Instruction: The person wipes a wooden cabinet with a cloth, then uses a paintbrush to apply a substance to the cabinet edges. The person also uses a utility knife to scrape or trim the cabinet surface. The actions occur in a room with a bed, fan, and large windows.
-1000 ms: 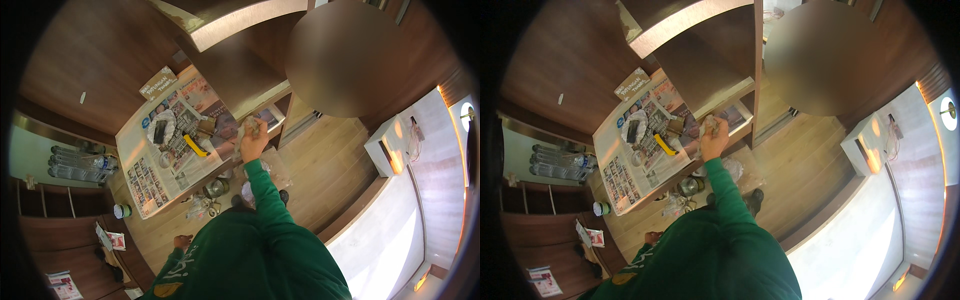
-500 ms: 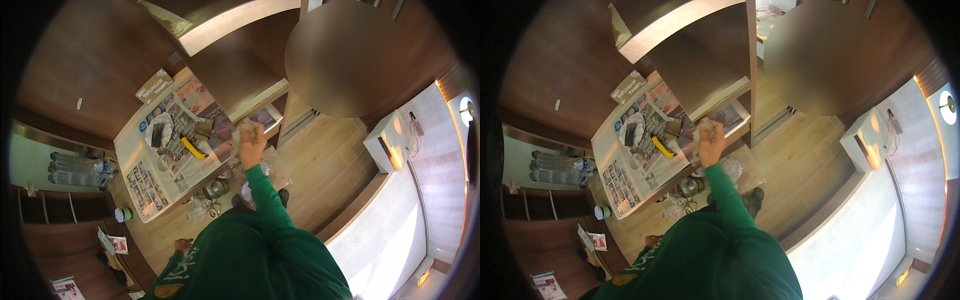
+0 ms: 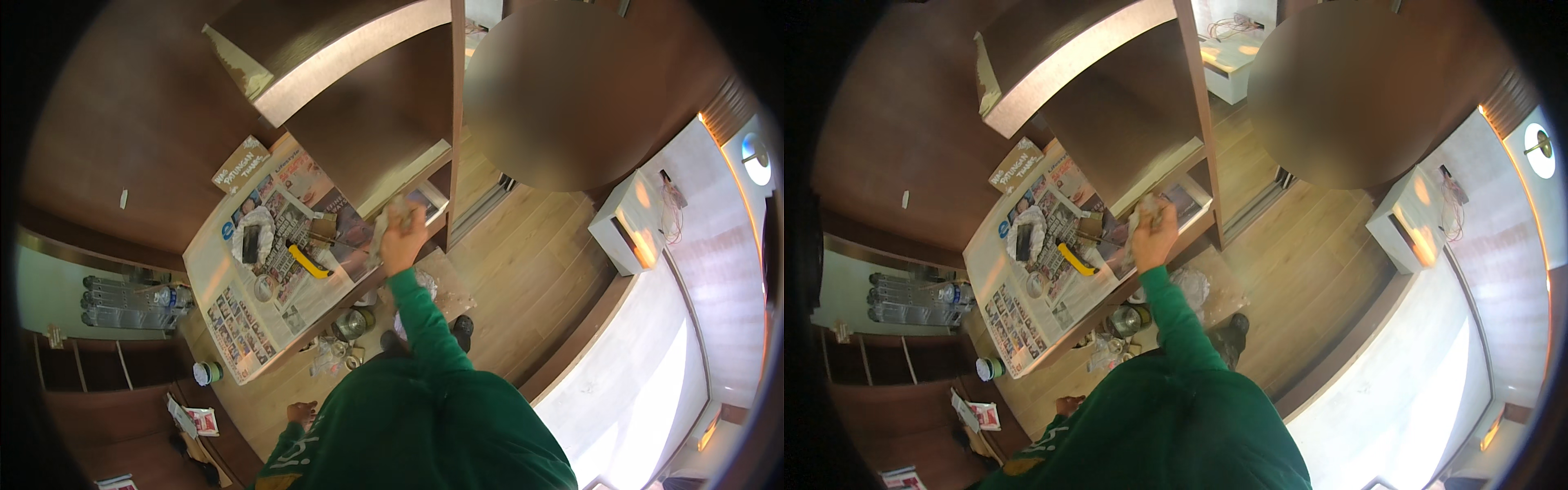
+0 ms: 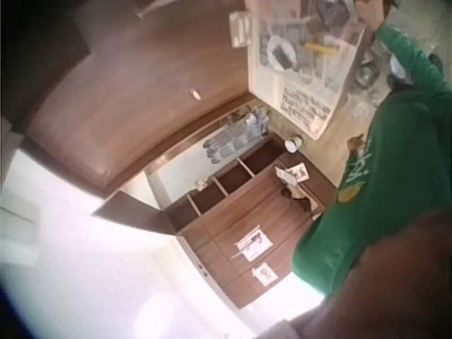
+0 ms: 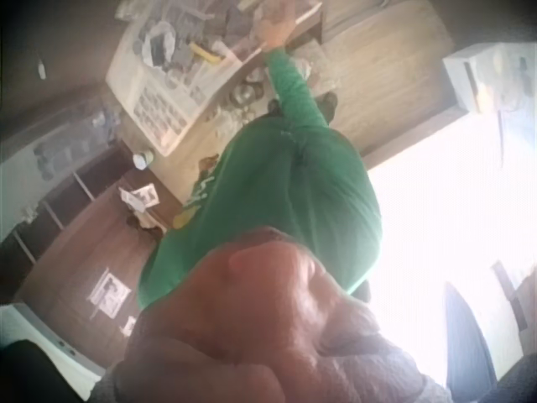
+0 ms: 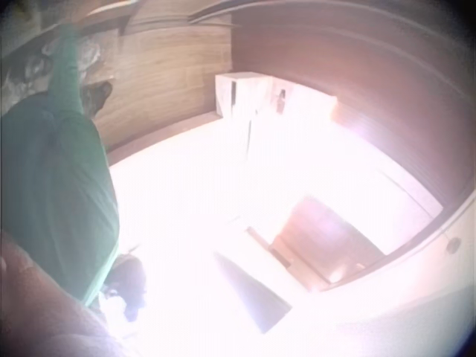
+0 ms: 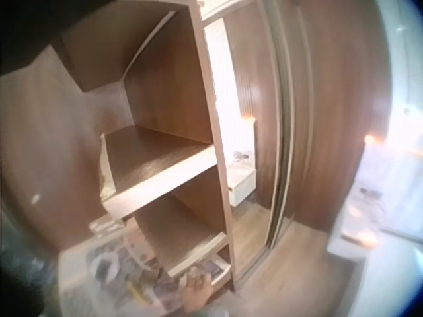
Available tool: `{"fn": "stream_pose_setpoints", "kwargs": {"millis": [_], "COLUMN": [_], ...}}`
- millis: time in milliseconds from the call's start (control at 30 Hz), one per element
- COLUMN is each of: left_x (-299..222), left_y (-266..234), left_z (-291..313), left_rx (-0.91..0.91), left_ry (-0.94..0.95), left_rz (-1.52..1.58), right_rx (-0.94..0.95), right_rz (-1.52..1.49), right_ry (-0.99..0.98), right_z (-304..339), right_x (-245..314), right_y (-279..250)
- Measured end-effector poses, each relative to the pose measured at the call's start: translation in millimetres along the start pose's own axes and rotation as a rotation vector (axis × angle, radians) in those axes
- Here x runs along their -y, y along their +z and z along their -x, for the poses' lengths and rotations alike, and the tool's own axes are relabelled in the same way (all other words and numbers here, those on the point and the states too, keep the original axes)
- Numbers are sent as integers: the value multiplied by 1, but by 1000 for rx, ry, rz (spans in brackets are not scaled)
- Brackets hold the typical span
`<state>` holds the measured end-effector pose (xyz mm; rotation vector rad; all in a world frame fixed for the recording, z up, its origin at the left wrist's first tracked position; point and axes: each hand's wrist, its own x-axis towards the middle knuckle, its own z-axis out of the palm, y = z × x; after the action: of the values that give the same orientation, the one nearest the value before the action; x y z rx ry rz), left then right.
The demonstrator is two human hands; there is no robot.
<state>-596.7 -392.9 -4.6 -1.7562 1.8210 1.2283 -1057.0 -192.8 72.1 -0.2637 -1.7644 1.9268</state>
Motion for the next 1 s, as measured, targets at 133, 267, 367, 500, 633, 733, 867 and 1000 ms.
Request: {"fn": "stream_pose_setpoints", "kwargs": {"millis": [133,267,367,500,633,733,867,1000], "left_x": [-3,25,41,26,-6,-15,-9,-2], "left_y": [5,4,0,2,7,11,18,32], "left_z": [6,-10,-26,-24,-9,-6,-17,-40], "left_rx": [-91,-78,-52,-48,-57,-28,59,134], "left_ry": [3,108,419,248,96,50,150,126], "left_rz": [-77,132,-506,-299,-85,-108,-324,-6], "right_rx": [-38,-104,-163,-61,-83,-95,257,390], "right_rz": [58,101,109,36,22,77,0,-176], "right_ry": [4,69,-115,-48,-1,-26,-45,183], "right_z": [-31,-106,-82,-47,-106,-99,7,26], "right_x": [-5,-10,-5,5,5,0,-14,-29], "right_y": [-7,-14,-13,-12,-15,-15,-24,-66]}}
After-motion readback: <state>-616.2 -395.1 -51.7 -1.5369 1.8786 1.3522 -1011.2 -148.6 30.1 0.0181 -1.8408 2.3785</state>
